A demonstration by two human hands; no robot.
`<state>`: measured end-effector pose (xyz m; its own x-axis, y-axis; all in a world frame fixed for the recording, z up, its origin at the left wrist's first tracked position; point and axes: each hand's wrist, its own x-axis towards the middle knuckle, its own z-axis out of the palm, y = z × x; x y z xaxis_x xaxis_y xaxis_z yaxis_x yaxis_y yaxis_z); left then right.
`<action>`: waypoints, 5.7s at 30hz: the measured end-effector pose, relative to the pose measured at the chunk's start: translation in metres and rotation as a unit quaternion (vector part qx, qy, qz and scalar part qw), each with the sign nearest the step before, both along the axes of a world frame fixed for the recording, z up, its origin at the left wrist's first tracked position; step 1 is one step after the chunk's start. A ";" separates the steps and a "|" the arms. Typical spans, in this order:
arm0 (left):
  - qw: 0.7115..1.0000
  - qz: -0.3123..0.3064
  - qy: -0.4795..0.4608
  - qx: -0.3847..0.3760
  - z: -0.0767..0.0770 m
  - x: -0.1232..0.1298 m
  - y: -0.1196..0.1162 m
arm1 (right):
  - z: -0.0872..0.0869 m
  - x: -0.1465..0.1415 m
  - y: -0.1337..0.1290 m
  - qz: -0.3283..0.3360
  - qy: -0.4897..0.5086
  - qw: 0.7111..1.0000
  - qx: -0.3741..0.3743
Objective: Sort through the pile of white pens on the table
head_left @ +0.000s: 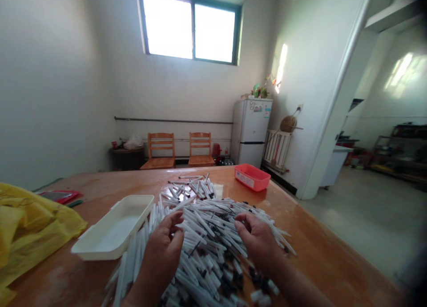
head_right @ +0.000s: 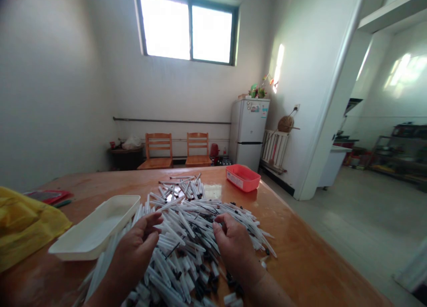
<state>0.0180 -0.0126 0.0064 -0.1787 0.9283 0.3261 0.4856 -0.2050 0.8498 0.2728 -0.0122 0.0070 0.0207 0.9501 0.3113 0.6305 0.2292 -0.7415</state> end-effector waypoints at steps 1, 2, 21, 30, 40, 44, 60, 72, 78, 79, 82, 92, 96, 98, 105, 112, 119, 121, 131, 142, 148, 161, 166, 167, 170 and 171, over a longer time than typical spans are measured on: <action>1.000 0.001 -0.002 -0.004 0.000 0.000 0.000 | 0.007 -0.001 0.000 0.011 -0.001 1.000 0.001; 1.000 0.002 -0.004 -0.007 0.000 0.001 0.000 | 0.013 -0.002 0.001 0.025 -0.007 1.000 0.000; 0.997 -0.023 -0.075 0.005 0.005 0.008 -0.009 | -0.001 -0.054 0.230 -0.017 -0.209 0.936 -0.283; 0.996 -0.018 -0.084 0.000 0.003 0.008 -0.006 | -0.003 -0.054 0.245 -0.011 -0.125 0.936 -0.328; 0.984 -0.020 -0.171 -0.049 0.004 0.008 -0.007 | 0.023 -0.046 0.150 0.142 0.158 0.925 -0.315; 0.946 -0.039 -0.299 -0.117 0.007 0.013 -0.006 | 0.028 -0.043 0.071 0.217 0.252 0.877 -0.346; 0.898 -0.112 -0.407 -0.121 0.006 0.025 -0.014 | -0.002 -0.047 -0.024 0.261 0.163 0.942 -0.133; 0.930 0.021 -0.360 -0.072 0.001 0.009 -0.003 | -0.007 -0.044 -0.039 0.214 -0.027 0.976 0.011; 0.957 -0.043 -0.269 -0.103 0.011 0.020 -0.011 | -0.013 -0.039 -0.020 0.181 0.091 0.979 -0.026; 0.959 -0.036 -0.262 -0.100 0.013 0.022 -0.012 | -0.014 -0.039 -0.019 0.181 0.101 0.978 -0.028; 0.950 -0.070 -0.279 -0.122 0.014 0.029 -0.017 | -0.013 -0.041 -0.020 0.191 0.126 0.973 -0.025; 0.859 -0.115 -0.478 -0.141 0.005 0.033 -0.016 | -0.019 -0.046 -0.016 0.164 0.356 0.905 -0.166; 0.853 -0.082 -0.500 -0.125 0.006 0.028 -0.013 | -0.021 -0.045 -0.013 0.176 0.369 0.893 -0.186; 0.852 -0.085 -0.501 -0.125 0.005 0.029 -0.012 | -0.023 -0.045 -0.012 0.194 0.355 0.896 -0.181; 0.843 -0.068 -0.516 -0.138 0.003 0.030 -0.011 | -0.025 -0.041 -0.013 0.196 0.267 0.939 -0.093; 0.822 -0.029 -0.548 -0.150 0.005 0.028 -0.010 | -0.012 -0.038 -0.022 0.203 0.073 0.973 0.076; 0.810 -0.155 -0.542 -0.165 0.010 0.035 -0.020 | -0.011 -0.043 -0.024 0.206 0.182 0.962 -0.009; 0.813 -0.180 -0.523 -0.179 0.009 0.037 -0.021 | -0.011 -0.042 -0.022 0.214 0.190 0.958 -0.021; 0.837 -0.125 -0.503 -0.176 0.002 0.039 -0.018 | -0.012 -0.042 -0.025 0.220 0.175 0.960 -0.005; 0.852 -0.112 -0.487 -0.158 0.002 0.041 -0.019 | -0.013 -0.050 -0.022 0.236 0.306 0.913 -0.130; 0.856 -0.099 -0.479 -0.167 0.001 0.041 -0.019 | -0.016 -0.049 -0.020 0.222 0.274 0.934 -0.053; 0.862 -0.082 -0.474 -0.161 0.004 0.042 -0.019 | -0.026 -0.051 -0.018 0.233 0.291 0.922 -0.104; 0.862 -0.071 -0.474 -0.165 0.003 0.042 -0.019 | -0.027 -0.052 -0.016 0.224 0.282 0.929 -0.088; 0.862 -0.072 -0.473 -0.164 0.002 0.042 -0.018 | -0.027 -0.052 -0.016 0.218 0.291 0.928 -0.080; 0.868 -0.083 -0.463 -0.160 0.000 0.042 -0.018 | -0.026 -0.053 -0.016 0.227 0.313 0.915 -0.113; 0.871 -0.085 -0.458 -0.159 0.000 0.042 -0.019 | -0.026 -0.053 -0.016 0.233 0.310 0.913 -0.128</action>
